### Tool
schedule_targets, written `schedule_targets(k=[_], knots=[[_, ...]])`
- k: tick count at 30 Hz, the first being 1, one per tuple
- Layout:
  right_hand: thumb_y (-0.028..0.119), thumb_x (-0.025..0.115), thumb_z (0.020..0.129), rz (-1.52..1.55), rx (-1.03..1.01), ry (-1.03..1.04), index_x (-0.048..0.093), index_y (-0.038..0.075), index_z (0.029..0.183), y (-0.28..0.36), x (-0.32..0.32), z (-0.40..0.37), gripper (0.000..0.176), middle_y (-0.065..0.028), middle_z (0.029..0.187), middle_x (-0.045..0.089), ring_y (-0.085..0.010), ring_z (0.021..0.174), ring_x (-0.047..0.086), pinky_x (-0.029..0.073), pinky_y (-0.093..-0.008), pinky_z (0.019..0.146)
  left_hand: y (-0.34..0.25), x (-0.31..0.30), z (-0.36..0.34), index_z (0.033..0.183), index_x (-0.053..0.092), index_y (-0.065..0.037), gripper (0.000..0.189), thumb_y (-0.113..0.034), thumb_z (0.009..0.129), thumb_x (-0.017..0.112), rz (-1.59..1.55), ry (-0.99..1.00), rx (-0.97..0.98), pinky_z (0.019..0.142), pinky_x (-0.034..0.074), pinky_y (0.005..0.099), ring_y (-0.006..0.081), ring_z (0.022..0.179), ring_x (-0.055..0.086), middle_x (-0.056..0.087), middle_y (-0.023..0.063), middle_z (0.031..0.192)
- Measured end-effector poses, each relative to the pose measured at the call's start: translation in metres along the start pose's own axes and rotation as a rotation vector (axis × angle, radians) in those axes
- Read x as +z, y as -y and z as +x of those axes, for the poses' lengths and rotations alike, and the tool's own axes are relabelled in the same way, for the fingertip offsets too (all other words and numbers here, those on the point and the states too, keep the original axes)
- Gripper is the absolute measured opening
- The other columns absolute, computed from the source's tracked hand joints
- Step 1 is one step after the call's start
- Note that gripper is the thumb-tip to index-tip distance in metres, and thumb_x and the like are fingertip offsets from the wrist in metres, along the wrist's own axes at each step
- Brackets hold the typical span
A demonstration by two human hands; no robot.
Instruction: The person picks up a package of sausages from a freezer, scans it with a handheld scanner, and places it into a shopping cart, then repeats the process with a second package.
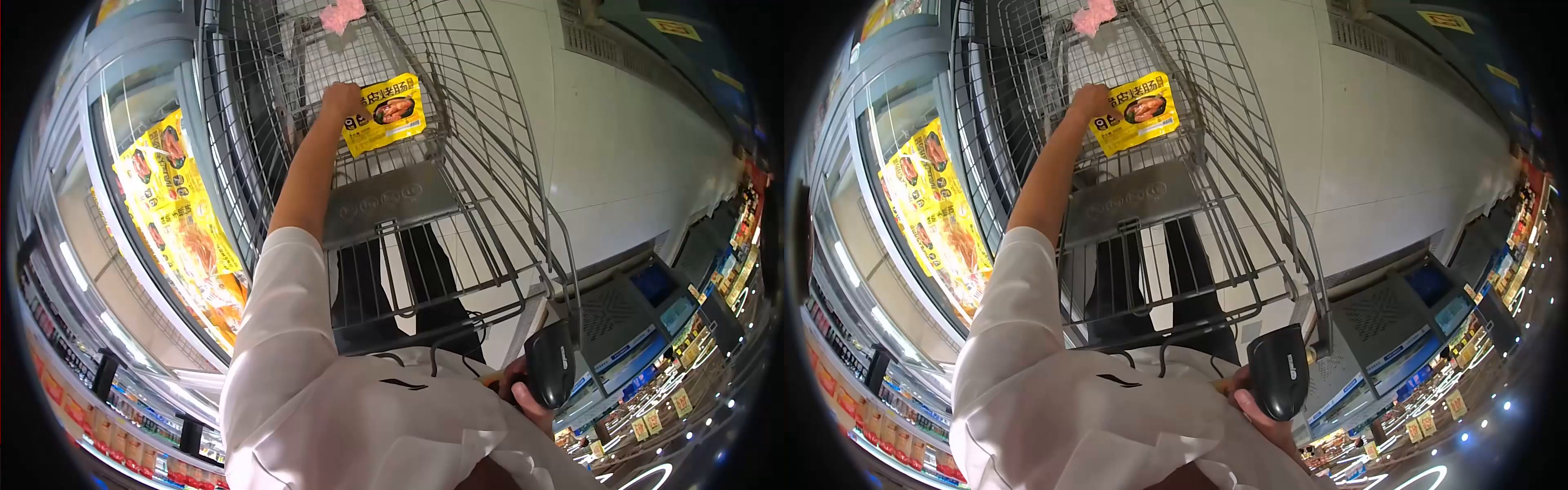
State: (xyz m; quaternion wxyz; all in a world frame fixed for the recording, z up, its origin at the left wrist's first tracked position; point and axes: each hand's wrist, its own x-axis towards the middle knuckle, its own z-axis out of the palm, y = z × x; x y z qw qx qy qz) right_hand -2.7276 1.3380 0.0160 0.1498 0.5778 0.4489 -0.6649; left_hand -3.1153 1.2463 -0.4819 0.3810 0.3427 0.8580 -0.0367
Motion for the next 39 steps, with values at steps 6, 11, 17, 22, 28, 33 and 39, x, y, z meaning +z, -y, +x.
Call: schedule_targets(k=[6,11,17,22,28,33,39], knots=[[0.014,0.070,0.085,-0.074,-0.149,0.004,0.059,0.000,0.101,-0.014,-0.024,-0.029,0.024,-0.0091,0.084,0.062,-0.0141,0.071,0.060,0.049,-0.0274,0.064,-0.024,0.010,-0.040,0.108,0.067,-0.006,0.048,-0.037,0.071,0.075,-0.141,0.033,0.105,0.087,0.054,0.0453,0.0356,0.101,0.067,0.070,0.0191,0.102],[0.003,0.070,0.084,0.039,-0.191,-0.020,0.062,0.000,0.100,-0.009,-0.044,-0.067,0.018,-0.0069,0.083,0.063,-0.0136,0.072,0.060,0.049,-0.0268,0.067,-0.065,-0.058,-0.167,0.120,0.064,-0.012,0.043,-0.030,0.081,0.068,-0.100,-0.150,0.084,0.085,0.053,0.0450,0.0344,0.099,0.067,0.070,0.0199,0.103],[0.008,0.082,0.077,-0.057,-0.501,-0.042,0.068,0.002,0.094,-0.009,-0.081,-0.094,0.022,-0.0012,0.079,0.067,-0.0083,0.071,0.060,0.048,-0.0255,0.065,-0.088,-0.201,-0.317,0.118,0.065,-0.009,0.050,-0.035,0.078,0.078,-0.588,-0.196,0.287,0.080,0.053,0.0373,0.0255,0.089,0.070,0.072,0.0152,0.099],[0.011,0.082,0.078,0.077,-0.645,0.105,0.068,0.001,0.092,-0.029,-0.113,-0.100,0.022,-0.0007,0.079,0.067,-0.0086,0.071,0.060,0.047,-0.0249,0.065,-0.157,-0.360,-0.486,0.109,0.068,-0.006,0.039,-0.041,0.092,0.067,-0.784,0.031,0.247,0.051,0.037,0.0198,0.0008,0.063,0.051,0.067,-0.0041,0.085],[0.006,0.077,0.081,0.008,-0.733,0.187,0.067,-0.001,0.092,-0.027,-0.120,-0.109,0.017,-0.0024,0.077,0.065,-0.0090,0.067,0.058,0.047,-0.0258,0.061,-0.193,-0.391,-0.543,0.112,0.068,-0.005,0.044,-0.045,0.096,0.060,-0.775,0.063,0.259,0.051,0.040,0.0196,0.0005,0.062,0.054,0.068,-0.0023,0.085],[0.006,0.075,0.083,-0.076,-0.737,0.239,0.065,0.000,0.091,0.007,-0.121,-0.115,0.014,-0.0012,0.071,0.061,-0.0071,0.057,0.054,0.044,-0.0235,0.053,-0.201,-0.392,-0.546,0.103,0.068,-0.006,0.043,-0.048,0.095,0.061,-0.616,0.030,0.286,0.043,0.030,0.0179,-0.0007,0.049,0.040,0.057,-0.0073,0.067],[0.024,0.082,0.078,-0.274,-0.662,0.273,0.067,0.000,0.086,0.058,-0.114,-0.120,0.029,0.0001,0.062,0.061,-0.0067,0.051,0.053,0.043,-0.0253,0.048,-0.201,-0.395,-0.535,0.107,0.070,-0.003,0.049,-0.049,0.091,0.065,-0.587,0.064,0.161,0.071,0.051,0.0233,0.0055,0.078,0.064,0.072,0.0010,0.088]])
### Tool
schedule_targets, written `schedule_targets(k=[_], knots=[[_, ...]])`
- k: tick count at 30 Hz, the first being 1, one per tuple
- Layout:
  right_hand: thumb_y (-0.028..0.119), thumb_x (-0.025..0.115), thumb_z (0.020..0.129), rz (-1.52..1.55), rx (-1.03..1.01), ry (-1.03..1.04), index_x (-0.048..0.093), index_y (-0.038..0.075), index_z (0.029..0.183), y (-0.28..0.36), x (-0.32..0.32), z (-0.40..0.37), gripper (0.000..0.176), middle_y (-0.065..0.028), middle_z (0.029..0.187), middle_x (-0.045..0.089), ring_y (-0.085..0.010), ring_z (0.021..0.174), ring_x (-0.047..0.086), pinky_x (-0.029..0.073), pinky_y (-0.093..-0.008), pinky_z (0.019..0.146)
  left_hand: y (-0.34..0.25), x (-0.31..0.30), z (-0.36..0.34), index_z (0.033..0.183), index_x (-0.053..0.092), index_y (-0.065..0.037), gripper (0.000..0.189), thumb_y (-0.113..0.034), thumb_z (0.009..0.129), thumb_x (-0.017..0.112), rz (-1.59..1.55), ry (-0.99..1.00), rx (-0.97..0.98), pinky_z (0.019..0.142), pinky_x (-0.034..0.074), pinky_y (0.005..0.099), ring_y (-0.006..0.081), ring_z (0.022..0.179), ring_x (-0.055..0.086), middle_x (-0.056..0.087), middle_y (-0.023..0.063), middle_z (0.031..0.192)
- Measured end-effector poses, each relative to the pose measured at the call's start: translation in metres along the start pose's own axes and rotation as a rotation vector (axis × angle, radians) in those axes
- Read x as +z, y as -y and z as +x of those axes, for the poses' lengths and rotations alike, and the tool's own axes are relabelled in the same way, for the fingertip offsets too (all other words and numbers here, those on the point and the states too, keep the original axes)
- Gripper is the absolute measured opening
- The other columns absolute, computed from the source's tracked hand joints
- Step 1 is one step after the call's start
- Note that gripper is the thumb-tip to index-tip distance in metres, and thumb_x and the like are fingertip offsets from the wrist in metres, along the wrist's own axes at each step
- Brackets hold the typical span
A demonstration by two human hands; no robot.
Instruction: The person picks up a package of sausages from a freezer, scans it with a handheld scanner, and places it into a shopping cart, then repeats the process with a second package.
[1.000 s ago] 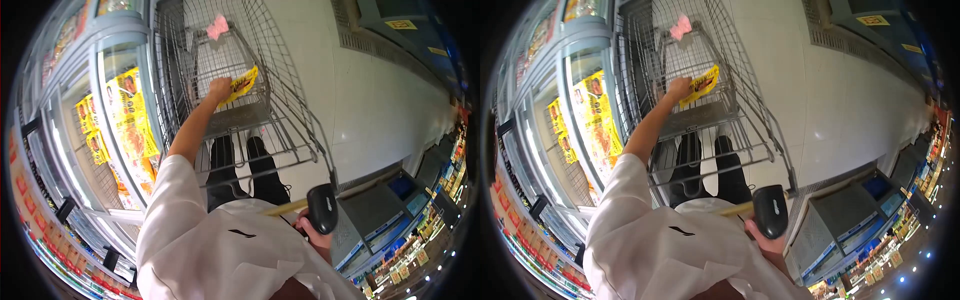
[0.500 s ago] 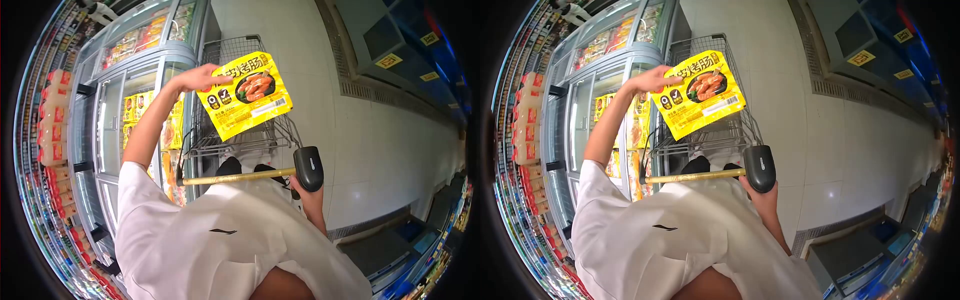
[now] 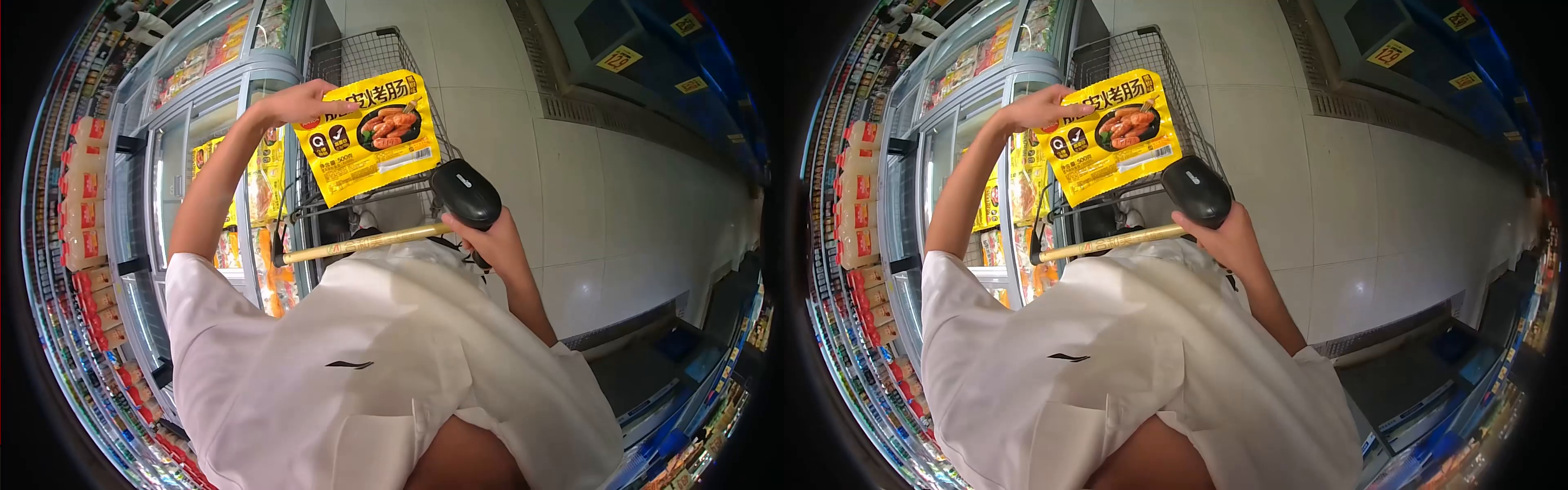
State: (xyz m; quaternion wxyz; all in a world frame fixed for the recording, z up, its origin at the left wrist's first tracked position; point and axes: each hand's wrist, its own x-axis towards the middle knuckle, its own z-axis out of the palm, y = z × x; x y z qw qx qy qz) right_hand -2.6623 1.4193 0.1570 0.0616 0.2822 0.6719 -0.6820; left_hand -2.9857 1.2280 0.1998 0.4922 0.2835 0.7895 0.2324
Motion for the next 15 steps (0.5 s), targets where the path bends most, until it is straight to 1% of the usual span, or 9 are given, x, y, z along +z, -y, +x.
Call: schedule_targets(k=[3,5,6,7,8,10,12,14,15], knots=[[0.024,0.082,0.078,-0.003,0.035,0.013,0.068,0.000,0.088,0.003,0.002,0.004,0.030,-0.0002,0.063,0.061,-0.0072,0.050,0.053,0.043,-0.0260,0.048,0.003,-0.002,0.001,0.107,0.071,-0.004,0.048,-0.049,0.091,0.066,-0.034,0.020,0.038,0.067,0.051,0.0223,0.0040,0.074,0.063,0.072,0.0006,0.086],[0.024,0.082,0.078,-0.017,0.061,0.024,0.068,0.000,0.089,0.005,0.005,0.001,0.030,-0.0004,0.064,0.062,-0.0073,0.050,0.052,0.043,-0.0262,0.048,-0.001,-0.002,-0.003,0.107,0.071,-0.004,0.048,-0.049,0.091,0.066,-0.049,0.016,0.009,0.066,0.050,0.0217,0.0038,0.073,0.063,0.072,0.0007,0.086],[0.019,0.080,0.080,0.021,0.054,0.008,0.066,0.000,0.088,0.003,0.007,0.001,0.025,0.0001,0.065,0.060,-0.0067,0.049,0.051,0.040,-0.0251,0.046,-0.002,-0.001,-0.004,0.106,0.071,-0.004,0.047,-0.049,0.091,0.066,-0.060,0.004,-0.016,0.064,0.050,0.0210,0.0036,0.071,0.063,0.072,0.0008,0.085],[0.015,0.079,0.082,0.060,0.050,-0.008,0.065,0.001,0.087,0.001,0.009,-0.001,0.020,0.0006,0.066,0.059,-0.0062,0.048,0.049,0.038,-0.0241,0.044,0.009,-0.006,0.003,0.106,0.071,-0.003,0.048,-0.049,0.090,0.067,0.017,0.002,-0.038,0.063,0.050,0.0206,0.0039,0.071,0.064,0.072,0.0015,0.086],[0.015,0.079,0.082,0.061,0.052,-0.007,0.065,0.001,0.087,-0.003,0.010,-0.001,0.020,0.0006,0.066,0.059,-0.0062,0.048,0.049,0.038,-0.0241,0.044,0.009,-0.003,0.003,0.106,0.071,-0.003,0.048,-0.049,0.090,0.067,0.017,0.003,-0.040,0.063,0.050,0.0206,0.0039,0.071,0.064,0.072,0.0015,0.086],[0.014,0.079,0.082,0.084,0.035,-0.023,0.065,0.001,0.088,-0.012,0.011,-0.002,0.020,0.0004,0.067,0.059,-0.0058,0.048,0.049,0.038,-0.0237,0.044,0.010,0.004,0.001,0.104,0.069,-0.006,0.044,-0.048,0.093,0.064,-0.072,-0.040,0.044,0.041,0.027,0.0201,-0.0001,0.047,0.038,0.051,-0.0078,0.064],[0.014,0.078,0.083,0.089,0.036,-0.012,0.064,0.001,0.089,-0.015,0.008,0.000,0.020,0.0003,0.067,0.059,-0.0056,0.049,0.049,0.038,-0.0234,0.044,0.013,0.003,0.003,0.104,0.069,-0.006,0.043,-0.047,0.094,0.064,-0.083,-0.031,0.034,0.042,0.027,0.0198,-0.0002,0.048,0.038,0.051,-0.0080,0.064],[0.013,0.078,0.083,0.094,0.037,-0.003,0.064,0.001,0.090,-0.018,0.003,0.002,0.019,0.0003,0.068,0.059,-0.0054,0.049,0.049,0.039,-0.0232,0.044,0.009,0.000,0.001,0.105,0.071,-0.003,0.050,-0.050,0.089,0.068,-0.027,-0.068,-0.029,0.055,0.043,0.0194,0.0022,0.061,0.055,0.067,-0.0019,0.077],[0.012,0.077,0.083,0.094,0.037,0.011,0.064,0.001,0.092,-0.019,0.001,0.004,0.019,0.0003,0.069,0.060,-0.0052,0.050,0.049,0.039,-0.0229,0.044,0.000,0.001,-0.004,0.105,0.071,-0.004,0.049,-0.050,0.089,0.068,-0.033,-0.062,-0.022,0.054,0.043,0.0198,0.0020,0.061,0.055,0.067,-0.0020,0.077]])
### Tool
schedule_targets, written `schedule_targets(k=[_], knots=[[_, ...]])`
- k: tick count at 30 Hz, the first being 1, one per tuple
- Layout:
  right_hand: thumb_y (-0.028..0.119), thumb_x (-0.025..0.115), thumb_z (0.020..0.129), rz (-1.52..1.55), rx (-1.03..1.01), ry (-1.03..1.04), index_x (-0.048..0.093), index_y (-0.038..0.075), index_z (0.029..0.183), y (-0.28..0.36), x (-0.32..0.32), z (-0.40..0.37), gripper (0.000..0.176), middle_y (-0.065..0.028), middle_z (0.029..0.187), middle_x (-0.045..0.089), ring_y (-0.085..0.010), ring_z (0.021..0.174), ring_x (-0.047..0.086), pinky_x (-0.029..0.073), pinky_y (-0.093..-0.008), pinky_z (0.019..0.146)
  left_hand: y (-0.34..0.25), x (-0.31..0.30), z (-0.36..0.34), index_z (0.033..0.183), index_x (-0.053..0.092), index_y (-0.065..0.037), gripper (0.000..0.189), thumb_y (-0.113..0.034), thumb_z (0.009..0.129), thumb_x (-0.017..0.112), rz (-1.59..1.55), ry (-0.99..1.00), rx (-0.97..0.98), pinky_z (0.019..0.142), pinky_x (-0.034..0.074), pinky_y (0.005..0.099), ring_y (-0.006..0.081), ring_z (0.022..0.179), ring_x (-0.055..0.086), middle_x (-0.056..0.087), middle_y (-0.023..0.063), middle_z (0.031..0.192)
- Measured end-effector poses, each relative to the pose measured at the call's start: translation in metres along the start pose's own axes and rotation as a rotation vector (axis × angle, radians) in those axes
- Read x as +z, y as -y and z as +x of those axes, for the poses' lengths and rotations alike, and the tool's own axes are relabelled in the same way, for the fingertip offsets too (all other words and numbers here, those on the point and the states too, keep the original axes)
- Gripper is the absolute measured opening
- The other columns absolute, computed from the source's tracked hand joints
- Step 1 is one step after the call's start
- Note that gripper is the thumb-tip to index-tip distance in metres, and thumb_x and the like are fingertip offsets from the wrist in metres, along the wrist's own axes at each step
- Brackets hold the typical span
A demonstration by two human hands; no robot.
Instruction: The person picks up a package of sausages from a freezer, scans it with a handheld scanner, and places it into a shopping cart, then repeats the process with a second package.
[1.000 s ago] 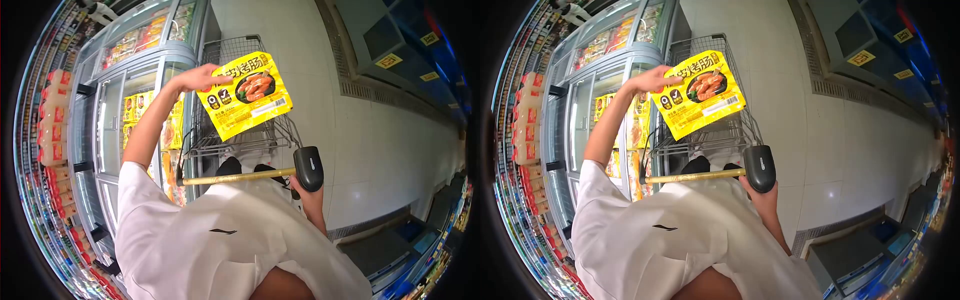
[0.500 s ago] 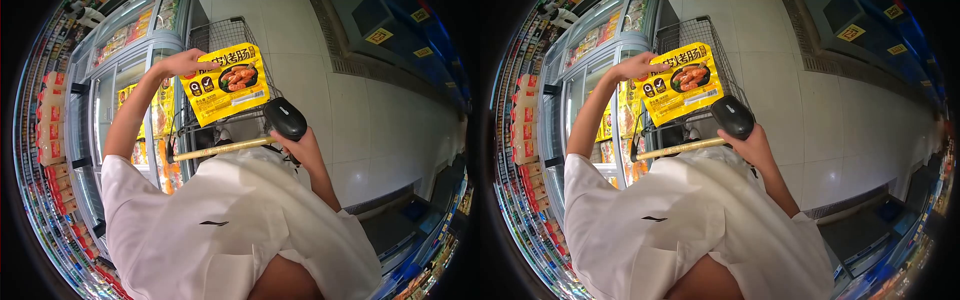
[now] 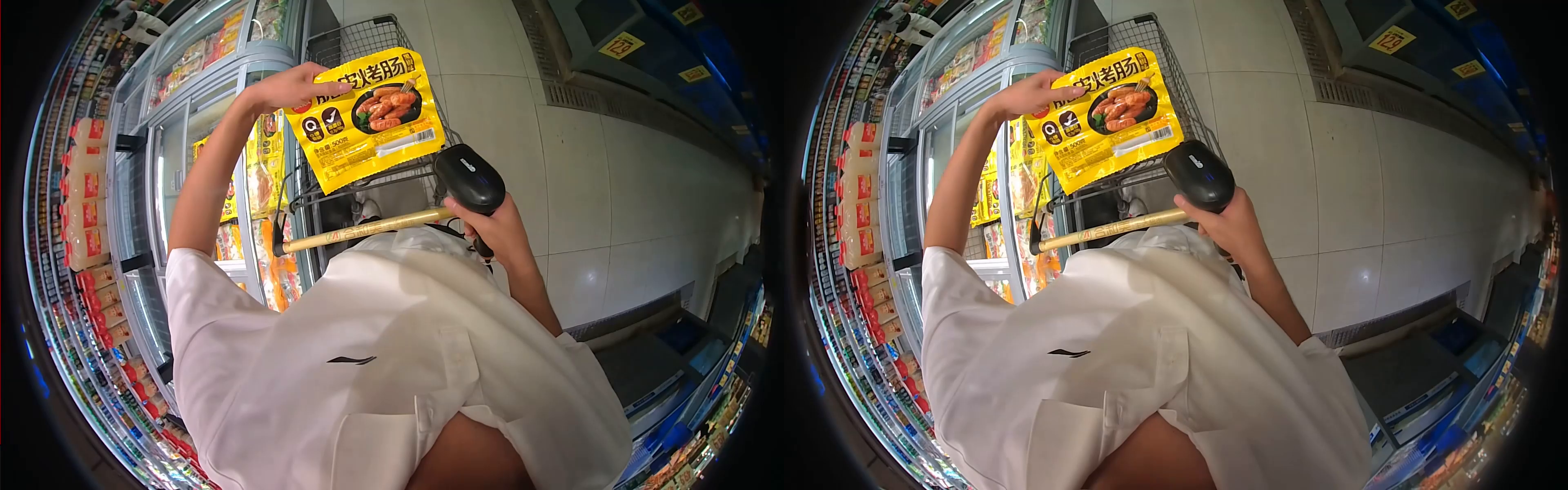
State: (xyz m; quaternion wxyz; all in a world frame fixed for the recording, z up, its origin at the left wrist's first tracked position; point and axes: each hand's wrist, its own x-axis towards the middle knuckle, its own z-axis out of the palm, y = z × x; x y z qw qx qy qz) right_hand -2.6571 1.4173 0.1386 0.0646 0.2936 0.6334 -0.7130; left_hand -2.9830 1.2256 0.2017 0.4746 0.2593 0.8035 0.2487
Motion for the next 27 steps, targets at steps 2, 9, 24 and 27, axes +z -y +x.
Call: schedule_targets(k=[2,9,24,27], knots=[[0.011,0.077,0.084,0.001,0.001,0.013,0.064,0.001,0.094,-0.002,-0.001,0.001,0.019,0.0004,0.070,0.060,-0.0051,0.050,0.049,0.039,-0.0227,0.044,0.022,-0.004,0.015,0.105,0.071,-0.004,0.049,-0.051,0.089,0.068,-0.023,0.020,0.022,0.052,0.041,0.0194,0.0014,0.060,0.054,0.067,-0.0022,0.077],[0.011,0.077,0.084,-0.005,-0.005,0.010,0.063,0.001,0.095,0.004,0.004,0.000,0.020,0.0009,0.071,0.060,-0.0050,0.050,0.049,0.039,-0.0231,0.044,0.004,-0.003,0.002,0.109,0.069,-0.004,0.047,-0.048,0.094,0.063,-0.004,0.055,0.064,0.046,0.034,0.0178,-0.0008,0.057,0.049,0.065,-0.0046,0.078],[0.013,0.074,0.087,-0.068,0.034,-0.013,0.062,0.003,0.103,0.004,0.062,0.048,0.022,-0.0041,0.080,0.062,-0.0101,0.058,0.054,0.041,-0.0262,0.052,0.190,0.135,-0.079,0.125,0.055,0.000,0.057,-0.001,0.074,0.080,-1.182,-0.395,0.233,0.084,0.056,0.0298,0.0161,0.096,0.068,0.069,0.0092,0.112],[0.013,0.074,0.087,-0.150,0.058,0.002,0.062,0.003,0.103,0.019,0.102,0.073,0.022,-0.0041,0.079,0.062,-0.0104,0.058,0.054,0.041,-0.0266,0.052,0.268,0.140,-0.126,0.128,0.054,-0.001,0.054,-0.004,0.079,0.076,-1.349,-0.676,0.227,0.085,0.056,0.0304,0.0166,0.096,0.069,0.069,0.0103,0.113]])
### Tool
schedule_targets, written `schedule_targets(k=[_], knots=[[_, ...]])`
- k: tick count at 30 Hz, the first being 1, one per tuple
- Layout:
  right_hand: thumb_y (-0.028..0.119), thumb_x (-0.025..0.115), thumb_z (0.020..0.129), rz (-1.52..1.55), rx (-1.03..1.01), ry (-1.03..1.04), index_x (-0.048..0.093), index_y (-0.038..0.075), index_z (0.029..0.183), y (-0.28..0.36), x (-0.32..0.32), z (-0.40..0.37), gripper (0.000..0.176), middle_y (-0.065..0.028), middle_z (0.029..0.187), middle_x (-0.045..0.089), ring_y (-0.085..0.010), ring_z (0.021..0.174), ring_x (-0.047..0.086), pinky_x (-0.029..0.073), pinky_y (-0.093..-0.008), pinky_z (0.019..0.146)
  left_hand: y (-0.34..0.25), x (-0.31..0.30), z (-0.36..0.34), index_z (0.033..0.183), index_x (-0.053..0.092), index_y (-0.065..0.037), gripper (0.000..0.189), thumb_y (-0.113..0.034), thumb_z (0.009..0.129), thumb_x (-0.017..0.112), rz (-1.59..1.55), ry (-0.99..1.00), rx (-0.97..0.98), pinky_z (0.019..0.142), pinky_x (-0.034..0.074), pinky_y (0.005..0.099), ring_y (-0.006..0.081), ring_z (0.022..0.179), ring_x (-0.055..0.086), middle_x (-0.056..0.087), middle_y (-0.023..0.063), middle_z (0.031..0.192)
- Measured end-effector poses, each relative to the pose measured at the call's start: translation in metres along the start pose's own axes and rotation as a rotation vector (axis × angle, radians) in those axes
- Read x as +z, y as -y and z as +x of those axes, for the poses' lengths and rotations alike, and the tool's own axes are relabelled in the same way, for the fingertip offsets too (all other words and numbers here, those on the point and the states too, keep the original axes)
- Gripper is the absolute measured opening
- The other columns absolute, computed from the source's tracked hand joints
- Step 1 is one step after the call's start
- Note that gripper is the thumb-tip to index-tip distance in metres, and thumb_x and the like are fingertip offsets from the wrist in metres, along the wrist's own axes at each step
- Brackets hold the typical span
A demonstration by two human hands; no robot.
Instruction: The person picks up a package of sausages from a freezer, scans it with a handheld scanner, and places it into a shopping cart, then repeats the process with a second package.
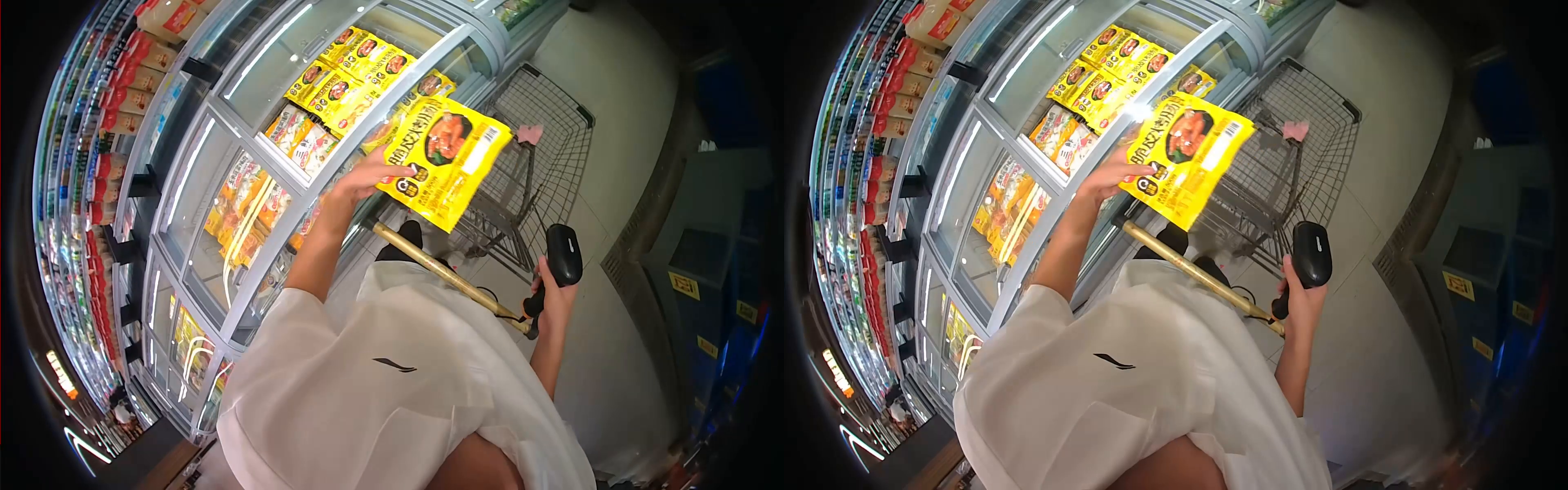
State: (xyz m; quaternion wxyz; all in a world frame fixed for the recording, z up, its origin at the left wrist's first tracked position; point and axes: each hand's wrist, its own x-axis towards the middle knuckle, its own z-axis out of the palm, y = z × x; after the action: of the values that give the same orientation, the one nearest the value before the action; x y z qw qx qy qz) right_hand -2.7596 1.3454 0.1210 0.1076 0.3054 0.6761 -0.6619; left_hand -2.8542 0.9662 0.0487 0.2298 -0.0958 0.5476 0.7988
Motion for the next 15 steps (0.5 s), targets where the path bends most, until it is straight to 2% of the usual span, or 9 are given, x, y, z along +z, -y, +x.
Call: schedule_targets(k=[2,4,5,9,12,14,15], knots=[[0.014,0.074,0.087,-0.043,0.016,0.016,0.062,0.003,0.103,0.010,0.022,0.010,0.024,-0.0044,0.079,0.062,-0.0113,0.057,0.054,0.041,-0.0275,0.052,-0.016,-0.051,-0.015,0.128,0.053,-0.002,0.053,-0.007,0.080,0.075,-0.065,-0.224,-0.084,0.087,0.056,0.0295,0.0183,0.103,0.067,0.069,0.0103,0.113],[0.015,0.074,0.087,-0.086,0.052,-0.016,0.062,0.003,0.103,0.014,0.044,0.017,0.023,-0.0048,0.079,0.062,-0.0120,0.056,0.054,0.041,-0.0285,0.051,-0.040,-0.089,-0.022,0.124,0.056,-0.002,0.046,-0.010,0.082,0.074,0.004,-0.560,-0.201,0.086,0.057,0.0296,0.0186,0.103,0.068,0.069,0.0103,0.111],[0.015,0.074,0.087,-0.125,0.084,-0.031,0.062,0.003,0.101,0.021,0.057,0.019,0.022,-0.0049,0.078,0.062,-0.0125,0.056,0.054,0.041,-0.0293,0.051,-0.033,-0.131,-0.012,0.119,0.059,-0.002,0.040,-0.015,0.084,0.073,-0.106,-0.498,-0.161,0.086,0.058,0.0294,0.0177,0.103,0.067,0.070,0.0090,0.109],[0.014,0.074,0.087,-0.219,0.149,-0.062,0.062,0.003,0.099,0.025,0.109,0.045,0.020,-0.0048,0.077,0.062,-0.0123,0.056,0.054,0.042,-0.0295,0.052,-0.015,-0.275,0.051,0.111,0.060,0.001,0.027,-0.009,0.088,0.068,-0.394,-0.725,-0.048,0.078,0.063,0.0326,0.0248,0.097,0.069,0.068,0.0128,0.107],[0.013,0.074,0.086,-0.269,0.200,-0.120,0.061,0.002,0.098,0.014,0.136,0.057,0.021,-0.0050,0.077,0.061,-0.0122,0.056,0.054,0.041,-0.0296,0.051,0.006,-0.374,0.101,0.109,0.059,0.002,0.029,-0.006,0.084,0.070,-0.420,-0.832,-0.163,0.078,0.064,0.0309,0.0265,0.090,0.070,0.067,0.0134,0.104],[0.012,0.075,0.085,-0.345,0.249,-0.149,0.061,0.001,0.099,0.009,0.150,0.066,0.023,-0.0050,0.077,0.062,-0.0120,0.055,0.054,0.041,-0.0295,0.048,0.023,-0.438,0.129,0.111,0.057,0.001,0.034,-0.005,0.081,0.072,-0.266,-0.890,-0.179,0.074,0.065,0.0324,0.0276,0.086,0.071,0.066,0.0129,0.104],[0.012,0.075,0.084,-0.352,0.263,-0.183,0.061,0.000,0.098,0.009,0.156,0.067,0.023,-0.0046,0.076,0.061,-0.0117,0.054,0.054,0.040,-0.0294,0.047,0.018,-0.456,0.141,0.112,0.057,-0.002,0.039,-0.005,0.078,0.075,-0.154,-0.945,-0.250,0.068,0.065,0.0340,0.0273,0.084,0.071,0.066,0.0131,0.103]])
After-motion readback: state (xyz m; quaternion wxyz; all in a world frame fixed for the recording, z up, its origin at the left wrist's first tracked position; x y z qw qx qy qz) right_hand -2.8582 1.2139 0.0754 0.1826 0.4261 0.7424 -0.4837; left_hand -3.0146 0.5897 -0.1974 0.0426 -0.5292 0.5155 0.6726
